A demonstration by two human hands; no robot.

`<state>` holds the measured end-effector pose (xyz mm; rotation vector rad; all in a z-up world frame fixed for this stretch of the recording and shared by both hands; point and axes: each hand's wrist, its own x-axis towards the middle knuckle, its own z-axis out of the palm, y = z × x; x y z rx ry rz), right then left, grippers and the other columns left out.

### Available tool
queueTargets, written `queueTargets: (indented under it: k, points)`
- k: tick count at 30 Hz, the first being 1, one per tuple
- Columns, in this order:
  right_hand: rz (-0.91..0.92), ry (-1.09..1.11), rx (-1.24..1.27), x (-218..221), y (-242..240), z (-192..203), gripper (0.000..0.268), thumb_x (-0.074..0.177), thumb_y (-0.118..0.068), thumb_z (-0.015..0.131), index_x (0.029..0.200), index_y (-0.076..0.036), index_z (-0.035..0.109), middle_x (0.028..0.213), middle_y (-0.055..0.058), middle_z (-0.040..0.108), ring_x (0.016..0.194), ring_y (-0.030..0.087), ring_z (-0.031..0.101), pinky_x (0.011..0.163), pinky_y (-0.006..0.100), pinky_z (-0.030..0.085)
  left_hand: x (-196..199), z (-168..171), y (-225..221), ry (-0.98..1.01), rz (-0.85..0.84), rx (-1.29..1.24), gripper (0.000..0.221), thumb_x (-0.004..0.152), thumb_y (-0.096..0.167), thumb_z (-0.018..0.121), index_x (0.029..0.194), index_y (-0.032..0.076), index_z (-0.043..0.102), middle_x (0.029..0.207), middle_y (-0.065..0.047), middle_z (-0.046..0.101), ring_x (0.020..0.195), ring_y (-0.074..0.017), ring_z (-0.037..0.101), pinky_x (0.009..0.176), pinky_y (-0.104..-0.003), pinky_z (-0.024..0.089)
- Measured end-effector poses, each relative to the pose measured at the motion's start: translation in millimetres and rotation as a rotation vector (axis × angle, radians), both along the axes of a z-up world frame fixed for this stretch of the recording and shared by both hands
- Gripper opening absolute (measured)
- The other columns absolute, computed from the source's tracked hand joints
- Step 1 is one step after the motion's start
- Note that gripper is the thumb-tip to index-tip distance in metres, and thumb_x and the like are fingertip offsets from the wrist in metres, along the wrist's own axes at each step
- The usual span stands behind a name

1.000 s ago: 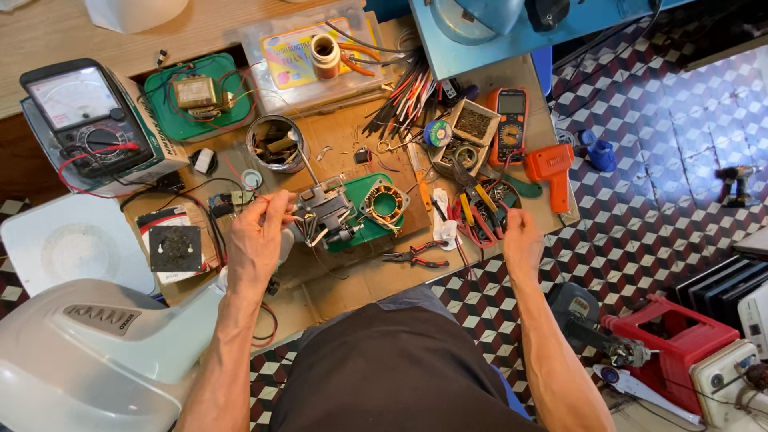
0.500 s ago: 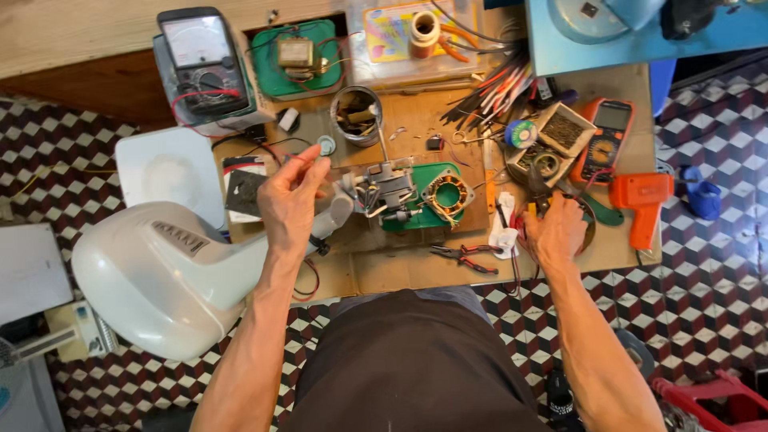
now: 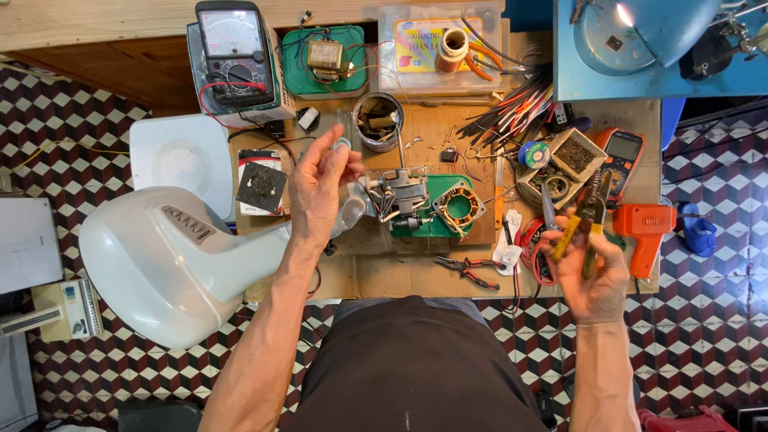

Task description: The person works on a disassembled ceiling fan motor at a cluttered workbench. They use a heat gun to warm the motor housing, then strip and twist wires, and use pliers to adjust components. The task involves repeated handling of wires and motor parts without a visible final assembly.

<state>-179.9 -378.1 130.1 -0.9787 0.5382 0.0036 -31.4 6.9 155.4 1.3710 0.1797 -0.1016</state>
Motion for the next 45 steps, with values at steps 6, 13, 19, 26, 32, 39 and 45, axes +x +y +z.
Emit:
queueTargets:
  k: [6,13,19,26,32,39,45]
  points:
    - [0.568,0.144,-0.588,54,103,50,0.045,0.101,-0.035,0.053,0.132,-0.003,0.063,0.093,0.019,0.068,0.084,0.022,0.068,0.079,0.038,0.052,0,8,-21,-0.026,-0.145,0.078,0.026,0.105,0.022,0.064,0.119,0.002,0.072,0.088,-0.003,0.073,0.077,-0.0070,0.065,0.072,-0.022,0.054]
    - [0.581,-0.130,-1.243,85,163,86,0.048,0.097,-0.034,0.062,0.136,-0.005,0.054,0.109,0.019,0.058,0.097,0.036,0.063,0.083,0.046,0.050,-5,10,-35,0.002,-0.190,0.084,0.027,0.102,0.025,0.065,0.118,0.004,0.070,0.080,-0.001,0.070,0.073,-0.0060,0.066,0.067,-0.023,0.057]
    - [0.558,-0.127,-1.354,84,166,87,0.050,0.096,-0.035,0.065,0.136,-0.007,0.054,0.103,0.018,0.056,0.095,0.036,0.062,0.081,0.047,0.050,-9,10,-35,-0.018,-0.179,0.102,0.025,0.102,0.024,0.064,0.115,0.004,0.069,0.086,-0.001,0.074,0.078,-0.0073,0.070,0.067,-0.023,0.056]
    - [0.498,-0.164,-1.388,84,175,76,0.052,0.093,-0.034,0.070,0.135,-0.008,0.054,0.105,0.018,0.058,0.096,0.037,0.062,0.079,0.047,0.050,-8,5,-38,-0.033,-0.180,0.040,0.022,0.104,0.021,0.061,0.115,0.003,0.066,0.096,-0.003,0.074,0.090,-0.0098,0.074,0.073,-0.025,0.060]
    - [0.466,-0.200,-1.430,84,178,74,0.054,0.090,-0.030,0.075,0.136,-0.009,0.055,0.098,0.016,0.058,0.093,0.034,0.061,0.079,0.045,0.051,-8,3,-36,-0.095,-0.193,0.111,0.024,0.104,0.022,0.061,0.116,0.002,0.067,0.098,-0.005,0.077,0.090,-0.0106,0.074,0.074,-0.026,0.062]
    - [0.464,-0.203,-1.444,84,179,74,0.056,0.090,-0.032,0.076,0.135,-0.008,0.056,0.098,0.015,0.057,0.090,0.033,0.061,0.077,0.044,0.051,-9,7,-38,-0.119,-0.177,0.155,0.023,0.103,0.022,0.062,0.116,0.003,0.068,0.096,-0.005,0.077,0.089,-0.0101,0.075,0.072,-0.026,0.063]
    - [0.509,-0.168,-1.458,84,178,71,0.054,0.090,-0.034,0.076,0.133,-0.007,0.057,0.094,0.014,0.057,0.085,0.031,0.062,0.074,0.044,0.051,-10,15,-36,-0.157,-0.191,0.371,0.021,0.103,0.021,0.062,0.113,0.004,0.070,0.089,-0.004,0.079,0.077,-0.0098,0.073,0.064,-0.024,0.059]
